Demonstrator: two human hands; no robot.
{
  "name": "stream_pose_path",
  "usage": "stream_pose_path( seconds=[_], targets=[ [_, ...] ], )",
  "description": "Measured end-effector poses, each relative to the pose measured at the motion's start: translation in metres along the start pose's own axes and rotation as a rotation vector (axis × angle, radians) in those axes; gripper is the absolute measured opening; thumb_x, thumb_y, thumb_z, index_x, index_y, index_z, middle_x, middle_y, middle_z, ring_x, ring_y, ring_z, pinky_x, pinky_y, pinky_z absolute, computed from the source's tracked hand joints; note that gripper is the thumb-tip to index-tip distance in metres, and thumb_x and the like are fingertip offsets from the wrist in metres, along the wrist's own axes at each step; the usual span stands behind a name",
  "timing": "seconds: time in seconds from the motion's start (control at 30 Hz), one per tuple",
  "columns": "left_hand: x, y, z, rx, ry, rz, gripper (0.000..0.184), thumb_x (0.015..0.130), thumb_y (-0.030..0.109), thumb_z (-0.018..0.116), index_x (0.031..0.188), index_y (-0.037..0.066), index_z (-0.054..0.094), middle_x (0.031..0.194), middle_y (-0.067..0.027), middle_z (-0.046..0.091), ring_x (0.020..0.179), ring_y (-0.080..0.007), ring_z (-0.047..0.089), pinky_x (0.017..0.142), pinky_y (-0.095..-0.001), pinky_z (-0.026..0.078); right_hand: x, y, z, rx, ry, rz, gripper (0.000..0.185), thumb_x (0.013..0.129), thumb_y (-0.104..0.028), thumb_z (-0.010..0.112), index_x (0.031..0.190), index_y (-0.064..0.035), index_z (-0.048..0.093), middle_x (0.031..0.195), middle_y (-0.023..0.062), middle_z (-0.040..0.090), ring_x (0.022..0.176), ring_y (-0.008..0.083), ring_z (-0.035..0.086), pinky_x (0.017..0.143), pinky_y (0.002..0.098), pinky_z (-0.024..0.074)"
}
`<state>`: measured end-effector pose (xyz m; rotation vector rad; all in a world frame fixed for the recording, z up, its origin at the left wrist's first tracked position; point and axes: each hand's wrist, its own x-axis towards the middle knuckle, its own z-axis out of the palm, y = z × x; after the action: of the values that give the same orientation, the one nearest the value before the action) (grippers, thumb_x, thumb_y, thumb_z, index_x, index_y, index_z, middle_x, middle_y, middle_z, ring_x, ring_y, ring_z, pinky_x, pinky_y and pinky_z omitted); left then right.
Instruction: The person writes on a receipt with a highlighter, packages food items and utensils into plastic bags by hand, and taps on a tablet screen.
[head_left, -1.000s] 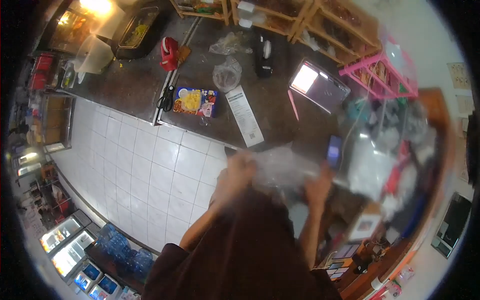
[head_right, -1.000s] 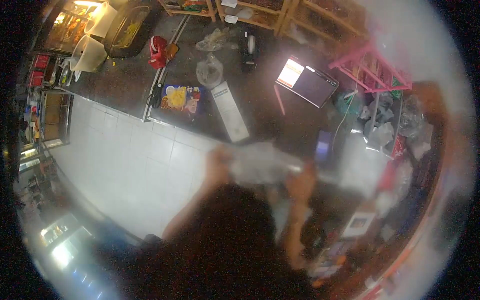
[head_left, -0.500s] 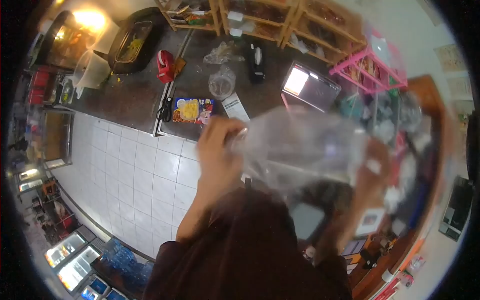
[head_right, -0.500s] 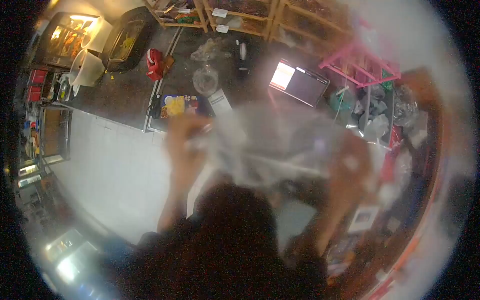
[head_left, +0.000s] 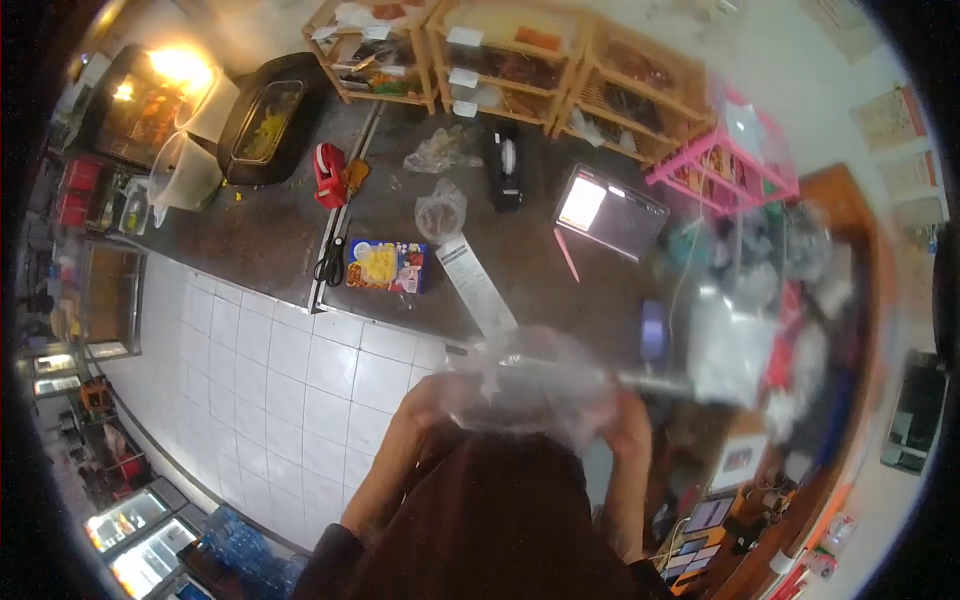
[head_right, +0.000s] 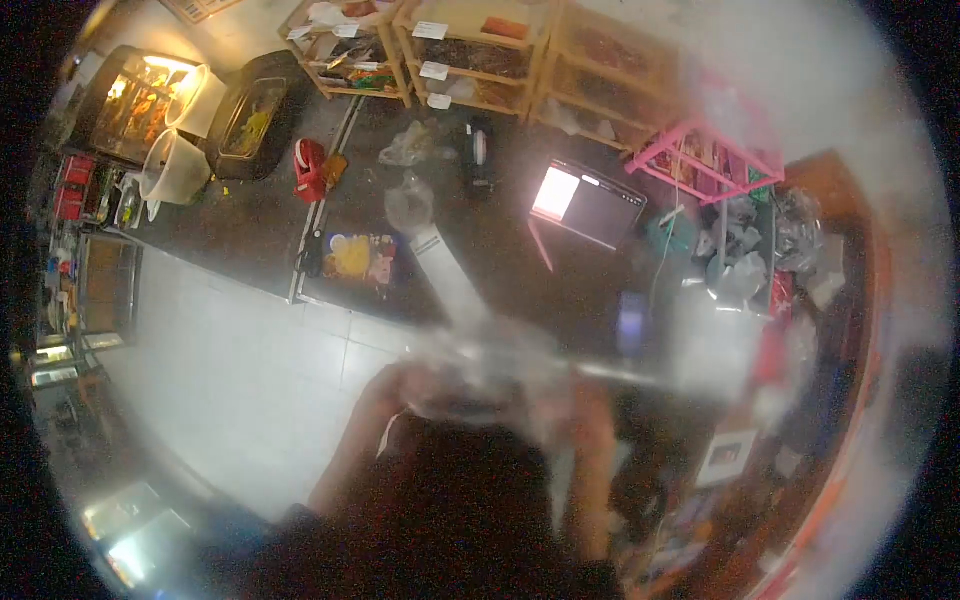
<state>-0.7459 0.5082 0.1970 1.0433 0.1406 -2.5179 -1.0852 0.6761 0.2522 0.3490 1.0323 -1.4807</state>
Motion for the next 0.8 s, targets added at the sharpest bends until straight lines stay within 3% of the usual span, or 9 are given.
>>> stream_pose_path(
  seconds=[0.13,0.17,0.2,0.27,0.33,0.4,0.5,0.73,0.8],
  targets=[
    [-0.071,0.023,0.052,0.393,0.043,0.068,0.042,0.083,0.012,0.063,0.118,-0.011,0.056,0.106,-0.0177,0.064,0.091,-0.0211,0.065,0.083,-0.0308,0.053,-0.004,-0.036,-0.013,0.356,-0.347,0.045,0.052,0.093,-0.02,0.056,0.14,-0.0027,0.041,0.114,0.0138,0.062,0.102,0.0253,0.06,0.093,0.0448,0.0468],
    [-0.085,0.024,0.062,0.545,0.009,0.092,0.032,0.086,0.018,0.062,0.115,0.005,0.058,0.098,-0.0127,0.064,0.08,-0.0213,0.064,0.062,-0.0321,0.055,-0.006,-0.046,-0.009,0.067,-0.229,-0.065,0.059,0.088,-0.018,0.059,0.141,-0.0032,0.039,0.113,0.0097,0.06,0.094,0.0221,0.06,0.083,0.0387,0.0502],
    [-0.089,0.027,0.051,0.536,0.012,0.115,0.032,0.086,0.018,0.062,0.115,0.005,0.058,0.098,-0.0127,0.064,0.08,-0.0213,0.064,0.062,-0.0321,0.055,-0.01,-0.048,0.01,-0.374,-0.361,-0.259,0.065,0.086,-0.022,0.064,0.142,-0.0028,0.038,0.121,0.0115,0.057,0.098,0.0215,0.059,0.084,0.0378,0.0499],
    [-0.101,0.03,0.014,0.019,-0.499,0.077,0.039,0.079,0.019,0.067,0.109,-0.006,0.061,0.08,-0.0083,0.063,0.066,-0.0127,0.057,0.054,-0.0247,0.045,-0.018,-0.052,0.05,-1.339,-0.317,-0.883,0.078,0.08,-0.029,0.073,0.143,-0.0019,0.036,0.137,0.0149,0.049,0.105,0.0204,0.058,0.086,0.036,0.0494],
    [-0.118,0.028,-0.001,0.165,-0.28,0.363,0.029,0.082,0.018,0.063,0.1,-0.005,0.062,0.071,-0.0044,0.059,0.058,-0.01,0.05,0.046,-0.0235,0.035,0.006,-0.047,0.045,-1.025,-0.434,-0.22,0.093,0.069,-0.027,0.082,0.145,-0.0027,0.034,0.139,0.0136,0.047,0.105,0.0197,0.057,0.085,0.0328,0.0489],
    [-0.144,0.037,0.0,-0.036,0.105,0.545,0.026,0.084,0.021,0.063,0.093,-0.004,0.061,0.071,-0.0051,0.059,0.059,-0.0097,0.051,0.048,-0.0229,0.036,0.053,-0.031,0.065,-0.818,-0.556,-0.071,0.089,0.069,-0.023,0.082,0.144,-0.0048,0.036,0.14,0.013,0.046,0.106,0.02,0.057,0.087,0.0337,0.0487],
    [-0.176,0.038,-0.028,0.523,0.575,0.684,0.029,0.085,0.022,0.065,0.101,0.0,0.057,0.077,-0.0061,0.06,0.062,-0.0094,0.052,0.049,-0.0225,0.037,0.098,0.011,0.172,-1.786,-0.66,-0.288,0.092,0.066,-0.028,0.084,0.14,-0.0023,0.037,0.14,0.0167,0.045,0.115,0.0259,0.055,0.094,0.0373,0.0471],
    [-0.202,-0.011,-0.088,0.373,1.118,0.855,0.044,0.082,0.014,0.069,0.12,0.008,0.048,0.097,-0.005,0.057,0.066,-0.0088,0.049,0.05,-0.0225,0.038,0.221,0.213,0.34,-2.126,-0.766,-0.96,0.122,0.048,-0.029,0.089,0.148,-0.009,0.023,0.143,0.0264,0.034,0.131,0.0435,0.035,0.11,0.0497,0.0293],
    [-0.207,-0.033,-0.109,0.32,1.113,0.891,0.044,0.081,0.013,0.07,0.119,0.009,0.048,0.1,-0.0058,0.056,0.065,-0.0082,0.048,0.048,-0.0223,0.037,0.228,0.231,0.357,-2.238,-0.696,-0.815,0.121,0.047,-0.027,0.088,0.148,-0.0118,0.023,0.143,0.0261,0.034,0.13,0.0434,0.036,0.108,0.0505,0.0304]
  ],
)
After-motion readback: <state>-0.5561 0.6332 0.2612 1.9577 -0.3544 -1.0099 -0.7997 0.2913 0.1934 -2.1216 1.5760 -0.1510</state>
